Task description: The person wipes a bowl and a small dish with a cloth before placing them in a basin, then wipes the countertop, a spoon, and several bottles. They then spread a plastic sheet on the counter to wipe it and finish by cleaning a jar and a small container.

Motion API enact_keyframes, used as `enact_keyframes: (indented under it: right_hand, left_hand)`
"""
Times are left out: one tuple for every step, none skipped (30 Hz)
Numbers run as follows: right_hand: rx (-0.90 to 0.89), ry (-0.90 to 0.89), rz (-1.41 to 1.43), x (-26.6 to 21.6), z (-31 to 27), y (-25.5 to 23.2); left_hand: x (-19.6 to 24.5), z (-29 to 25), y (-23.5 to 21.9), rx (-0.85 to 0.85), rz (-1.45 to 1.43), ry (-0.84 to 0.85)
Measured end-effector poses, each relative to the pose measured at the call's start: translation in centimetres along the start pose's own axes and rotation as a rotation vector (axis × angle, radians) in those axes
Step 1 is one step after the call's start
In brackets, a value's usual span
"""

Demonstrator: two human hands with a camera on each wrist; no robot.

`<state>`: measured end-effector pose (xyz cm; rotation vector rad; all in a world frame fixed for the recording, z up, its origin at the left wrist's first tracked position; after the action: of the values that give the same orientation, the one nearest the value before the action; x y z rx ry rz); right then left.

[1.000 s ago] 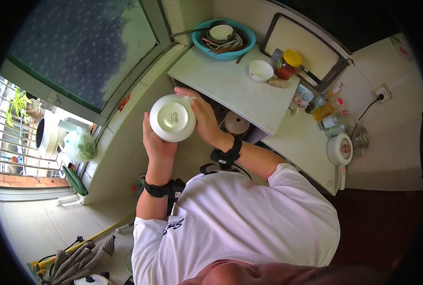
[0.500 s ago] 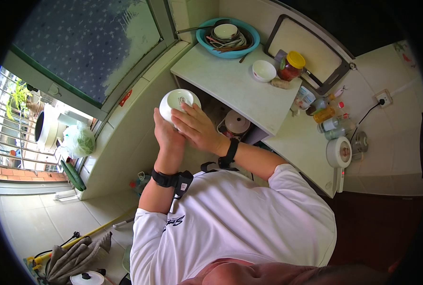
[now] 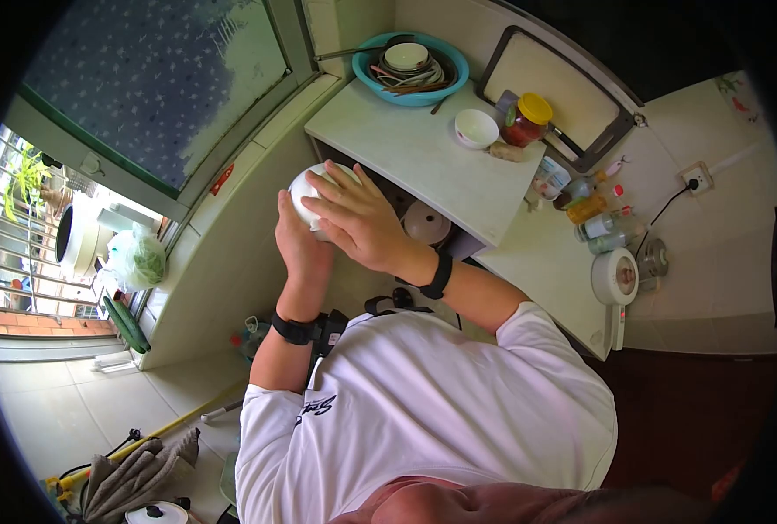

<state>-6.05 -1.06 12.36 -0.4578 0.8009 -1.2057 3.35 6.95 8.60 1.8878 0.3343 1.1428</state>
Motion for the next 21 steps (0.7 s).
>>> enact_keyframes:
  right_hand:
    - [0.081, -0.021, 0.020, 0.4, -0.6, 0.4]
    - [0.160, -0.046, 0.038, 0.8, -1.1, 0.6]
    - [0.157, -0.053, 0.035, 1.0, -1.1, 0.7]
    - [0.217, 0.003, 0.080, 1.3, -1.3, 0.6]
    - [0.278, 0.061, 0.127, 1.5, -1.4, 0.5]
    - [0.277, 0.061, 0.129, 1.2, -1.2, 0.3]
    - [0.293, 0.185, 0.290, 1.4, -1.0, 0.0]
    - [0.308, 0.308, 0.447, 1.6, -0.7, -0.3]
    - [0.310, 0.309, 0.445, 1.3, -0.3, -0.6]
    - [0.382, 0.326, 0.289, 1.1, 0.2, -1.1]
    - [0.451, 0.340, 0.132, 1.0, 0.4, -1.4]
    - [0.449, 0.341, 0.132, 1.2, 0.3, -1.5]
    - [0.318, 0.315, 0.217, 1.5, 0.3, -1.3]
    - [0.187, 0.286, 0.299, 1.9, 0.3, -1.2]
    - [0.186, 0.290, 0.299, 2.2, 0.1, -2.0]
    - [0.043, 0.277, 0.255, 2.4, 0.2, -2.6]
    - [-0.099, 0.262, 0.212, 2.5, 0.2, -2.7]
    - [-0.098, 0.265, 0.212, 2.9, 0.0, -2.7]
    - [-0.095, 0.196, 0.138, 3.3, -0.1, -2.5]
    - [-0.093, 0.129, 0.065, 3.8, -0.5, -2.3]
    - [-0.094, 0.136, 0.063, 4.5, -1.0, -1.9]
  left_hand:
    - [-0.4, -0.2, -0.1, 0.072, -0.040, -0.023]
    - [-0.7, -0.3, 0.2, 0.070, -0.043, -0.023]
    - [-1.1, -0.3, 0.6, 0.074, -0.048, -0.048]
    - [-1.4, -0.3, 0.6, 0.082, -0.051, -0.072]
    - [-1.4, -0.3, 0.6, 0.085, -0.053, -0.070]
    - [-1.3, -0.1, 0.6, 0.076, -0.033, -0.051]
    - [-1.2, 0.0, 0.7, 0.065, -0.011, -0.033]
    - [-1.1, 0.2, 0.8, 0.051, 0.009, -0.015]
    - [-1.0, -0.1, 0.9, 0.049, 0.009, -0.017]
    - [-0.8, -0.6, 1.2, 0.016, 0.079, -0.027]
    - [-0.8, -0.9, 1.4, -0.017, 0.148, -0.036]
    - [-0.8, -0.9, 1.2, -0.016, 0.149, -0.037]
    - [-0.8, -0.7, 0.9, -0.056, 0.158, -0.024]
    - [-0.8, -0.5, 0.8, -0.097, 0.166, -0.010]
    - [-0.6, -0.5, 0.7, -0.096, 0.166, -0.014]
    - [-0.6, -0.7, 0.7, -0.120, 0.180, -0.067]
    - [-0.6, -0.8, 0.7, -0.145, 0.195, -0.120]
    - [-0.7, -0.8, 0.6, -0.146, 0.196, -0.123]
    - [-1.1, -0.7, 0.3, -0.107, 0.195, -0.158]
    - [-1.6, -0.6, 0.1, -0.067, 0.193, -0.195]
    - [-1.9, -0.6, -0.2, -0.068, 0.195, -0.202]
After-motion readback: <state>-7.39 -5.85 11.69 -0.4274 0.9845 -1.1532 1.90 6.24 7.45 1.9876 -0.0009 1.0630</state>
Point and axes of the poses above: each hand's wrist, its own z-axis towards the middle knuckle, its own y-axis out of the palm, x = y × z, the point moved 3 cm from there along z, towards the middle knuckle, and after that the axes turned 7 degrees about -z, right-handed, at the moved point
